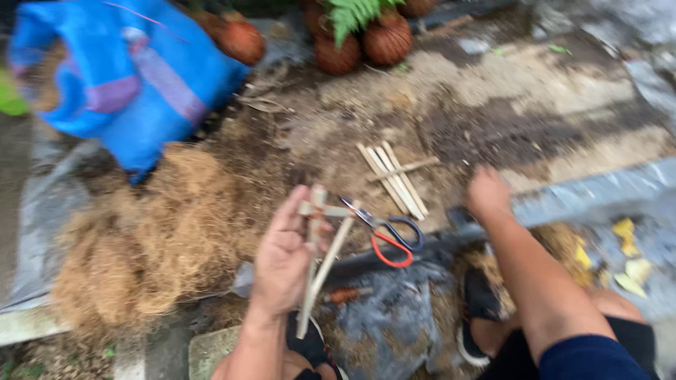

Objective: The person sits on outdoor steps assembling a small tripod stand from wooden dowels. They align the legs, tie the joints with twine from a spool, cut the twine with scissors, and use a lighter to seal the twine ends while continuing to bind the joints.

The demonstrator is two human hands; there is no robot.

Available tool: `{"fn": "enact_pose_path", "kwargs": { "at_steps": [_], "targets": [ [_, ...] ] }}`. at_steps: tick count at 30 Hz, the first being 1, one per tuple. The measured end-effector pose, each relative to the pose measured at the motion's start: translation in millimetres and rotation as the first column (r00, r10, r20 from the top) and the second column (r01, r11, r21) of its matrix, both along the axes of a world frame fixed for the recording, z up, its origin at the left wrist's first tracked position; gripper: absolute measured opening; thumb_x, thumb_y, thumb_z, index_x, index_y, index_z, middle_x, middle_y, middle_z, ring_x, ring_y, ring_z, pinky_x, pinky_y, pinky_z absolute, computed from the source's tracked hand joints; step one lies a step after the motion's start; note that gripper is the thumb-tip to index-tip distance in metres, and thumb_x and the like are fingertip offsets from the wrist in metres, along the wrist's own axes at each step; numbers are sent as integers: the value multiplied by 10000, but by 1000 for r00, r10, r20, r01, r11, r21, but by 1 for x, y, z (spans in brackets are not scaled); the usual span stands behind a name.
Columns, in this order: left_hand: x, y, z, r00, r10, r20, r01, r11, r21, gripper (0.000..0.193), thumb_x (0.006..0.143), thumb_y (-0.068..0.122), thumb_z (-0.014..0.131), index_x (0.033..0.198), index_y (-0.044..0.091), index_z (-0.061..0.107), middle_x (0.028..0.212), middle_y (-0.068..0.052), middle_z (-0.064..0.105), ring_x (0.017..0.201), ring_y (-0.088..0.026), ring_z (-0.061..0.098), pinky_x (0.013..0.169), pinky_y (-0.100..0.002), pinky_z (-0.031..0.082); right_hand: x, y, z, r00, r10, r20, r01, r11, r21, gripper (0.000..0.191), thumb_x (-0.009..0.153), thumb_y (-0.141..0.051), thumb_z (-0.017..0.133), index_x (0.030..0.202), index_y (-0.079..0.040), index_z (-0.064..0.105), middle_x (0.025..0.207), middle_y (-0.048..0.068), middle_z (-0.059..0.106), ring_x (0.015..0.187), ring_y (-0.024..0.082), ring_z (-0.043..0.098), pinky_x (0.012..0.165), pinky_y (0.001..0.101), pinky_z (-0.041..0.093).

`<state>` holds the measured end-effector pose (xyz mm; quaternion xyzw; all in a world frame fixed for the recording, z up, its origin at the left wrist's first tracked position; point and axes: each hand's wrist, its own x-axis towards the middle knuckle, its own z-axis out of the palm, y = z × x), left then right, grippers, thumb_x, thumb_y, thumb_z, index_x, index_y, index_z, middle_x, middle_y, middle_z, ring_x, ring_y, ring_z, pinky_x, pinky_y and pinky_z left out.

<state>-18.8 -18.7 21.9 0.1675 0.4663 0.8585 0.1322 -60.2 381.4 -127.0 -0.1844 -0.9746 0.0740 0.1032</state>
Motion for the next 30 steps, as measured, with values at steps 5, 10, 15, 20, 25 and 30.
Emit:
{"fn": "enact_pose_path", "kwargs": {
  "at_steps": [5, 10, 15, 20, 25, 30],
  "targets": [
    [-8, 13, -7, 1000, -6, 8, 7, 999, -46, 660, 924, -105, 547, 1558, -32, 378, 1465, -171, 564, 1076, -208, 656, 810, -304, 569, 12, 4, -14, 900, -167, 404, 223, 970, -94, 390, 1036, -180, 461, 1362, -5, 586, 1411, 272, 618, 1292, 441, 607, 1060, 523, 500],
    [-13, 15, -17, 999, 14, 49, -7, 989, -150, 604, 939, -56, 516, 1530, 12, 408, 1318, -131, 630, 950, -162, 670, 692, -267, 590, 7, 0, -16, 962, -199, 184, 218, 972, -89, 415, 906, -146, 603, 1285, 23, 593, 1353, 255, 598, 1208, 440, 611, 989, 532, 496],
    [-19, 19, -33, 999, 21, -25, -23, 994, -105, 634, 981, -85, 524, 1607, -9, 456, 1121, -187, 655, 785, -123, 592, 639, -230, 503, -34, -30, 44, 932, 17, -362, -126, 952, -280, 239, 996, -84, 657, 1214, -8, 596, 1130, 238, 662, 1061, 415, 632, 949, 512, 518],
    [-22, 26, -35, 989, 128, -70, -143, 944, -299, 579, 952, -68, 502, 1524, -2, 445, 1281, -141, 667, 886, -106, 651, 647, -233, 531, -2, -101, 111, 920, 67, -386, -390, 251, -886, 258, 942, -164, 558, 1174, -54, 536, 904, 59, 632, 762, 163, 625, 673, 352, 574],
    [-21, 33, -27, 997, 74, -30, -80, 949, -306, 541, 953, -64, 520, 1487, -47, 438, 1366, -153, 650, 918, -108, 669, 708, -240, 560, 41, -144, 109, 966, 58, -251, -240, -156, -958, 465, 1051, -392, 414, 903, -13, 638, 719, 62, 611, 641, 159, 578, 600, 324, 492],
    [-11, 34, -22, 998, 61, 26, -45, 907, -419, 550, 945, -49, 498, 1492, -11, 443, 1378, -137, 641, 863, -99, 650, 676, -238, 559, 39, -161, 81, 980, 90, -177, -170, -80, -982, 538, 1037, -421, 407, 753, -25, 635, 596, 43, 565, 541, 161, 533, 540, 320, 451]
  ]
}}
